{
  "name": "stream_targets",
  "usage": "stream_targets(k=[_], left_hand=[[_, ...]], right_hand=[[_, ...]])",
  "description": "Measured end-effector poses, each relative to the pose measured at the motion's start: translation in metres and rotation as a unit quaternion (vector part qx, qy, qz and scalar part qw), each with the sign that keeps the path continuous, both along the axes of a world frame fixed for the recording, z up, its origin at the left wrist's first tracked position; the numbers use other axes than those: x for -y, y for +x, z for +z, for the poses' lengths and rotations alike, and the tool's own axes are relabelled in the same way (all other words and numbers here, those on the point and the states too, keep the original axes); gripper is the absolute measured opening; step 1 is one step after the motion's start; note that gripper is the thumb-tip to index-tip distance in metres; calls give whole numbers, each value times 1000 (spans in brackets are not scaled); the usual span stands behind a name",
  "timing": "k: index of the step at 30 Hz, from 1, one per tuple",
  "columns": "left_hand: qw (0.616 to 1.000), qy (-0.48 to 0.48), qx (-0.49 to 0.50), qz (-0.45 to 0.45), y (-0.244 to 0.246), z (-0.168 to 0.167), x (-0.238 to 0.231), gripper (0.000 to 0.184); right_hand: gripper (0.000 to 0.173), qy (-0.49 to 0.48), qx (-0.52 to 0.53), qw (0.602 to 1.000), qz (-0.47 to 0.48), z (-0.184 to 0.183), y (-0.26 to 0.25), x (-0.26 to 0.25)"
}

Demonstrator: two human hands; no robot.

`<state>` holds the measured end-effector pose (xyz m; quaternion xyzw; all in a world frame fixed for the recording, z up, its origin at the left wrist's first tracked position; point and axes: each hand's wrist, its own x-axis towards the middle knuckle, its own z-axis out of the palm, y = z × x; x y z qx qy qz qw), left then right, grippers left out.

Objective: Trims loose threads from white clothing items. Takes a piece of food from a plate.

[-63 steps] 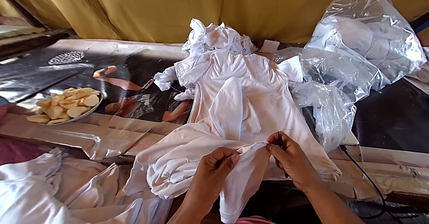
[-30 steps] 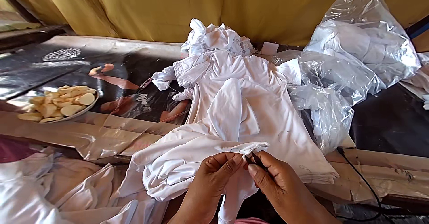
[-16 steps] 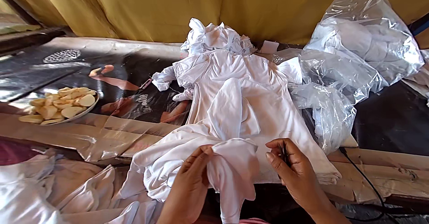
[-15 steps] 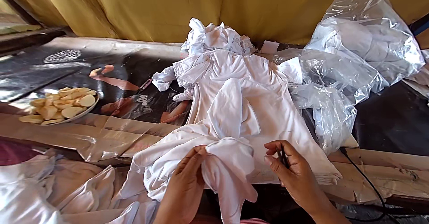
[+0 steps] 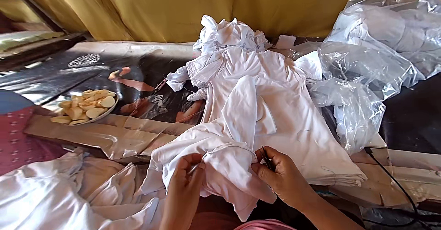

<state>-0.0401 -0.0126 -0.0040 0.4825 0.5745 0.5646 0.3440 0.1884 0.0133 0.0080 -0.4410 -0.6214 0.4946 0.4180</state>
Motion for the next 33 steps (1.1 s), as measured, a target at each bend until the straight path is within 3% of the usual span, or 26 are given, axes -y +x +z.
stream_targets(k=[1, 3, 5, 7, 8, 11, 17, 24, 33], left_hand=[[991, 72, -114, 9, -3, 3, -1, 29], [953, 182, -244, -13, -5, 25, -2, 40], [915, 208, -335, -83, 4, 51, -2, 54], [888, 232, -379, -118, 17, 52, -14, 40], [894, 232, -358, -139, 22, 47, -20, 28], [939, 159, -172, -250, 26, 35, -29, 19], [965, 83, -52, -241, 36, 25, -19, 17], [957, 153, -136, -205, 42, 27, -15, 17], [916, 234, -270, -181, 46, 24, -10, 21]], right_hand=[[11, 15, -7, 1000, 10, 6, -1, -1], [9, 46, -8, 998, 34, 16, -2, -1], [9, 63, 0, 997, 50, 23, -2, -2], [12, 87, -2, 995, 54, 25, 0, -4], [12, 103, -10, 993, 55, 24, 2, -7], [12, 127, -30, 990, 48, 19, 8, -11], [14, 247, 22, 967, -62, 14, 8, 9], [15, 245, 90, 961, -86, 15, 4, 15], [14, 126, 60, 989, -43, 21, 10, 12]])
